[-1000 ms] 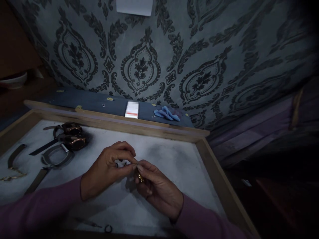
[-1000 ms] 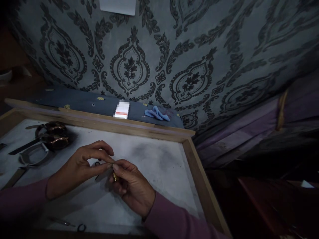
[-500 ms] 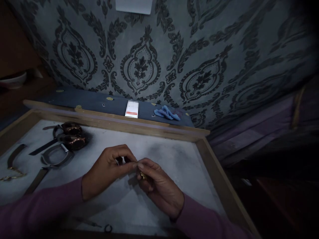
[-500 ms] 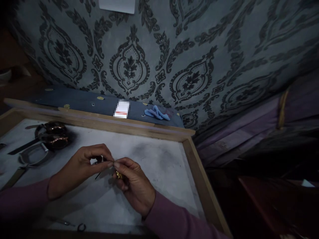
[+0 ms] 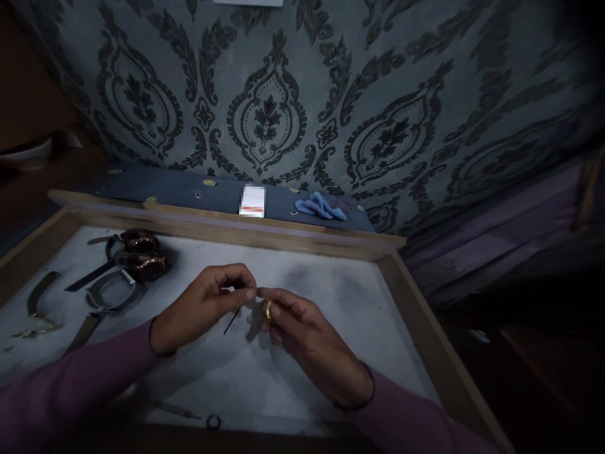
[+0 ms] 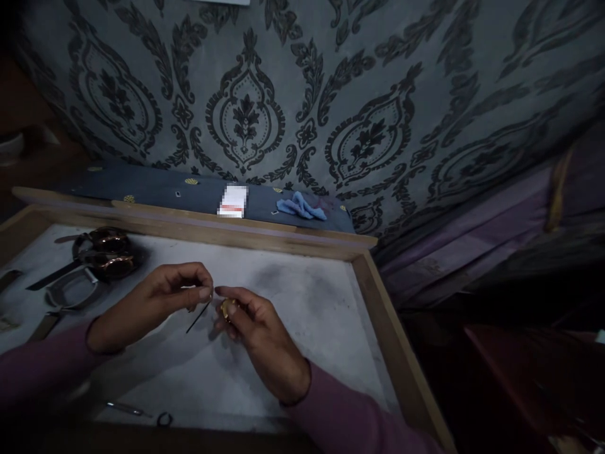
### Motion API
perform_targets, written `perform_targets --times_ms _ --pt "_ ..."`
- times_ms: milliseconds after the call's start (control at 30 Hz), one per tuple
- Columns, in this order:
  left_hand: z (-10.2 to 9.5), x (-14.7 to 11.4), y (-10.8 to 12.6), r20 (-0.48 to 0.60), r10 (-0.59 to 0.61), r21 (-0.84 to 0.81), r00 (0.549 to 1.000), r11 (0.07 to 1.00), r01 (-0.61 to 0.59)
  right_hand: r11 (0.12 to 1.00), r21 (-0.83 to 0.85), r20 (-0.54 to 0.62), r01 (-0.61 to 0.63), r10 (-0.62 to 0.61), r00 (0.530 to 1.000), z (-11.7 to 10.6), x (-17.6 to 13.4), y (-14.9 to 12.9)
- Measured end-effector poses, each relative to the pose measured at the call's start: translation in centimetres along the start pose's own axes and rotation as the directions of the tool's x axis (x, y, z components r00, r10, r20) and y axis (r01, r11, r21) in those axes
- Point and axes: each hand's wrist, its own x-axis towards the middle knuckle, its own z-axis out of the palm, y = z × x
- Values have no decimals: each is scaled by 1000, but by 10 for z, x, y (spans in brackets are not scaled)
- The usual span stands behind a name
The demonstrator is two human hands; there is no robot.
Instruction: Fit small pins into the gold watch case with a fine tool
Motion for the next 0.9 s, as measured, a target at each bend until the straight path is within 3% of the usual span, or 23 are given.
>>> perform_targets --times_ms 133,233,400,633,900 --pt "2 -1 1 66 -59 -101 996 993 65 999 -9 71 54 -53 996 0 -1 -1" --pt "3 -1 1 50 -74 -83 996 993 78 997 -20 112 68 -65 992 -2 1 -1" --pt "-1 -1 0 20 -80 2 997 997 80 1000 1 66 20 -20 998 -4 4 1" --pt "3 -5 -3 7 -92 -26 996 995 92 999 48 36 22 -23 999 -3 3 0" --pt "2 -4 -4 -7 -68 -47 998 997 67 994 -10 35 112 -112 993 -5 7 4"
